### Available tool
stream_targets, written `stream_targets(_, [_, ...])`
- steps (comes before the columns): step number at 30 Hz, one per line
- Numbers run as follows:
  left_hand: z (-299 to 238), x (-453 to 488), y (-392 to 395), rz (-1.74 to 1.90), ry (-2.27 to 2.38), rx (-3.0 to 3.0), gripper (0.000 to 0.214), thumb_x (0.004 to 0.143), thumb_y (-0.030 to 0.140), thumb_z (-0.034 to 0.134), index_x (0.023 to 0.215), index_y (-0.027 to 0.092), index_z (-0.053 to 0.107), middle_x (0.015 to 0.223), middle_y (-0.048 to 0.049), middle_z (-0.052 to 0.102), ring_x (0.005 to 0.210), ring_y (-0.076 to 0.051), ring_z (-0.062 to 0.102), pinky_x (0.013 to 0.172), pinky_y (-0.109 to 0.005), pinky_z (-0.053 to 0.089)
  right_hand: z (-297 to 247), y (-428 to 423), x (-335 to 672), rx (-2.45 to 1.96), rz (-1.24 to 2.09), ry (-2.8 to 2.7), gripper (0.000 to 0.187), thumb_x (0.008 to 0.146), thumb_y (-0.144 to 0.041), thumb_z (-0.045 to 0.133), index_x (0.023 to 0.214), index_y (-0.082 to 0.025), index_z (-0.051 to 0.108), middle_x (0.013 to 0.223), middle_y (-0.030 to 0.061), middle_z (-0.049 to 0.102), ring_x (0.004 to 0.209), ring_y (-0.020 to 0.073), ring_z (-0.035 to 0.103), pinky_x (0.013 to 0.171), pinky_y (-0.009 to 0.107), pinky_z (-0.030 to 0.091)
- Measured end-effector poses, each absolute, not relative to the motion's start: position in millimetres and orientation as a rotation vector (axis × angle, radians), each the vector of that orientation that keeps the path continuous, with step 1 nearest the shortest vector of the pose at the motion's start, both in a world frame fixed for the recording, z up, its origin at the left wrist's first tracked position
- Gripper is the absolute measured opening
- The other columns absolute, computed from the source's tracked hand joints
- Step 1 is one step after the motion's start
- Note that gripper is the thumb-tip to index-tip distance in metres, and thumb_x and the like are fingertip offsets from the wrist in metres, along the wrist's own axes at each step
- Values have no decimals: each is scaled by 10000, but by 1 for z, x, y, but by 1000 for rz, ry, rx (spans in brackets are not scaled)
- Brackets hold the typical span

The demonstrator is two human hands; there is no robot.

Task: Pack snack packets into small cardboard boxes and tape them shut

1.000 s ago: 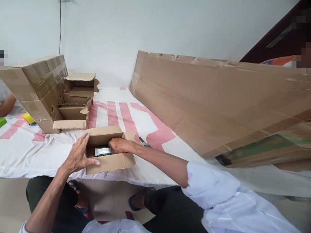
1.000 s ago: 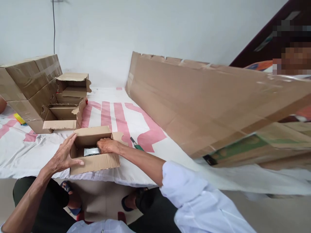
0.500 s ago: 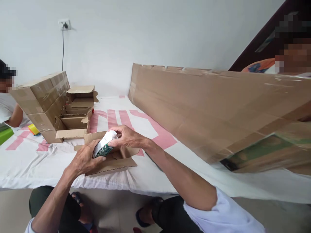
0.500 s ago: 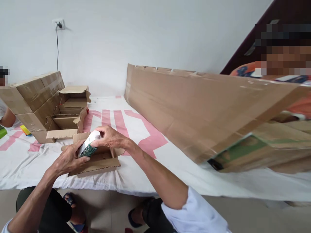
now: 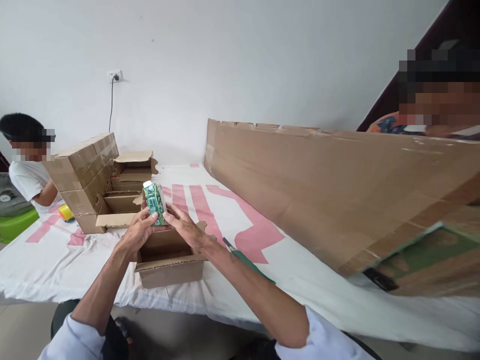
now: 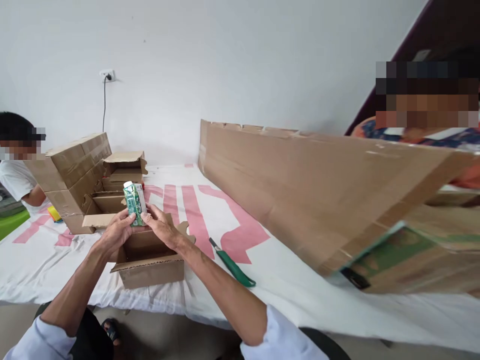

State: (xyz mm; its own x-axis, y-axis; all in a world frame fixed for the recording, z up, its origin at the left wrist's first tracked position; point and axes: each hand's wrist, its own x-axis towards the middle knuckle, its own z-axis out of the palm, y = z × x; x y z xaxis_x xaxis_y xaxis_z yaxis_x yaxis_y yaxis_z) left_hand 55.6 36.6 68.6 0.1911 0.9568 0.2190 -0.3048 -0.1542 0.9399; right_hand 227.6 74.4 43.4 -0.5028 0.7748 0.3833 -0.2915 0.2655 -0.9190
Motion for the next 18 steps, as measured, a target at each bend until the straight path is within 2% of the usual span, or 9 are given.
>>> stream_targets(4, [84, 56, 54, 1353, 679, 1269, 507, 797, 472, 932, 1175, 162, 798, 1195, -136, 802, 1158, -337, 744, 1005, -492, 628, 64, 91, 225, -401, 1434, -1519, 632, 894, -535, 790, 1438, -284, 589, 1427, 91, 697, 1254, 274, 674, 1015, 449, 624])
stream_targets(9, [106, 58, 67, 1436, 774, 1441, 589, 834, 528, 887, 1300, 187, 773, 1251, -105, 790, 1228, -335, 707, 1067, -457, 579, 82, 98, 219, -383, 1263, -1508, 645, 893, -527, 786, 1431, -293, 520, 1415, 92, 709, 1210, 262, 699, 1017, 455, 625])
stream_targets(13, [129, 59, 66, 1437, 748, 1558, 627, 859, 533, 864, 1364, 180, 746, 1309, -117, 773, 1284, -347, 680, 1116, -441, 532, 95, 98, 212, -433, 1084, -1466, 701, 876, -566, 793, 1457, -292, 511, 1394, 103, 713, 1201, 279, 688, 993, 450, 616])
stream_targets(16, [146, 61, 61, 1397, 680, 1597, 624, 842, 485, 895, 1357, 166, 746, 1321, -139, 764, 1290, -362, 679, 1109, -444, 534, 106, 97, 209, -405, 969, -1474, 735, 882, -548, 803, 1511, -291, 524, 1439, 108, 676, 1227, 288, 664, 1030, 449, 586])
stream_targets(18, [154, 62, 58, 1390, 644, 1584, 601, 825, 484, 913, 1306, 155, 767, 1285, -142, 775, 1256, -360, 695, 1089, -444, 547, 109, 97, 209, -365, 956, -1503, 706, 929, -546, 749, 1555, -306, 525, 1495, 98, 639, 1262, 290, 645, 1044, 441, 574])
